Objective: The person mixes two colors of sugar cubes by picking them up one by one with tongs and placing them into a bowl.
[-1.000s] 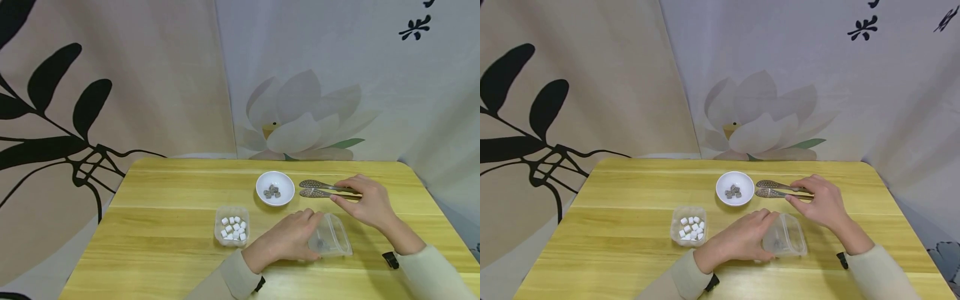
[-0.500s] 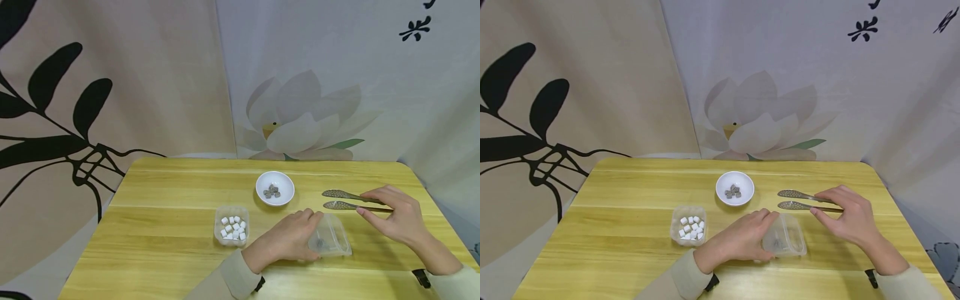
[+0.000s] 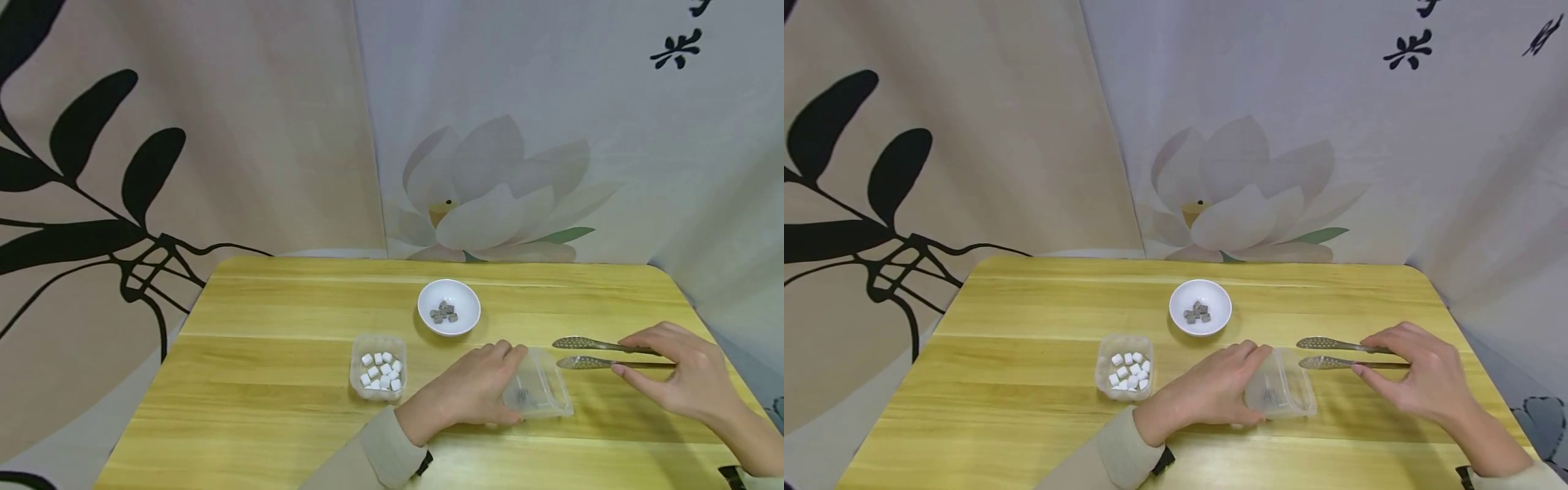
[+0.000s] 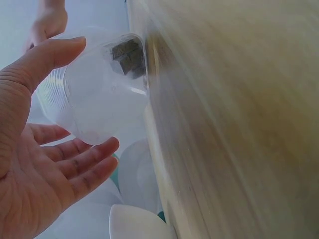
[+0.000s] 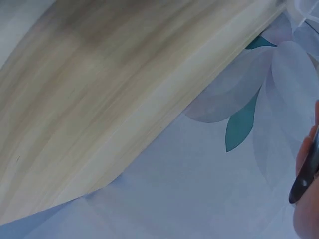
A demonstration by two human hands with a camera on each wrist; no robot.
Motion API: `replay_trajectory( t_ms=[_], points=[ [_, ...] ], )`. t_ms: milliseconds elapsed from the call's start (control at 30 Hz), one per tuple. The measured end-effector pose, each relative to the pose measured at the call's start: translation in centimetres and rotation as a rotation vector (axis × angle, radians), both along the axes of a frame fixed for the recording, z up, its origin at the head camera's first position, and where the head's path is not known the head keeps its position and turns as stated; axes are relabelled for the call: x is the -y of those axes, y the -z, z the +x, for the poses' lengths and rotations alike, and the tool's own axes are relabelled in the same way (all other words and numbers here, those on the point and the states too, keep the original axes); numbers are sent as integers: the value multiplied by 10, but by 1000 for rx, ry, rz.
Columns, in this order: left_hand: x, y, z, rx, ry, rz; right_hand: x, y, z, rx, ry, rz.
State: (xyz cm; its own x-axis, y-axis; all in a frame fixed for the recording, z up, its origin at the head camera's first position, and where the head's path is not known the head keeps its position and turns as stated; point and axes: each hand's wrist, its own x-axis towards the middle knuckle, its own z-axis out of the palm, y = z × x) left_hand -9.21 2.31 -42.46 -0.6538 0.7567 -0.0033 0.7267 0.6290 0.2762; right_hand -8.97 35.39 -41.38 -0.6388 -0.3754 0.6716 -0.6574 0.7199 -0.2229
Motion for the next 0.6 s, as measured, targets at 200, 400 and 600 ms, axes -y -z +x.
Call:
replay_trajectory(
  t_ms=[200, 400, 600],
  points=[
    [0, 1, 0, -6, 2, 2, -2, 1, 4, 13, -27, 89],
    [0, 1, 0, -13, 3, 0, 7, 3, 9, 30, -63, 139],
    [0, 1, 1, -5, 1, 5, 19, 5, 10, 62, -125, 157]
  ],
)
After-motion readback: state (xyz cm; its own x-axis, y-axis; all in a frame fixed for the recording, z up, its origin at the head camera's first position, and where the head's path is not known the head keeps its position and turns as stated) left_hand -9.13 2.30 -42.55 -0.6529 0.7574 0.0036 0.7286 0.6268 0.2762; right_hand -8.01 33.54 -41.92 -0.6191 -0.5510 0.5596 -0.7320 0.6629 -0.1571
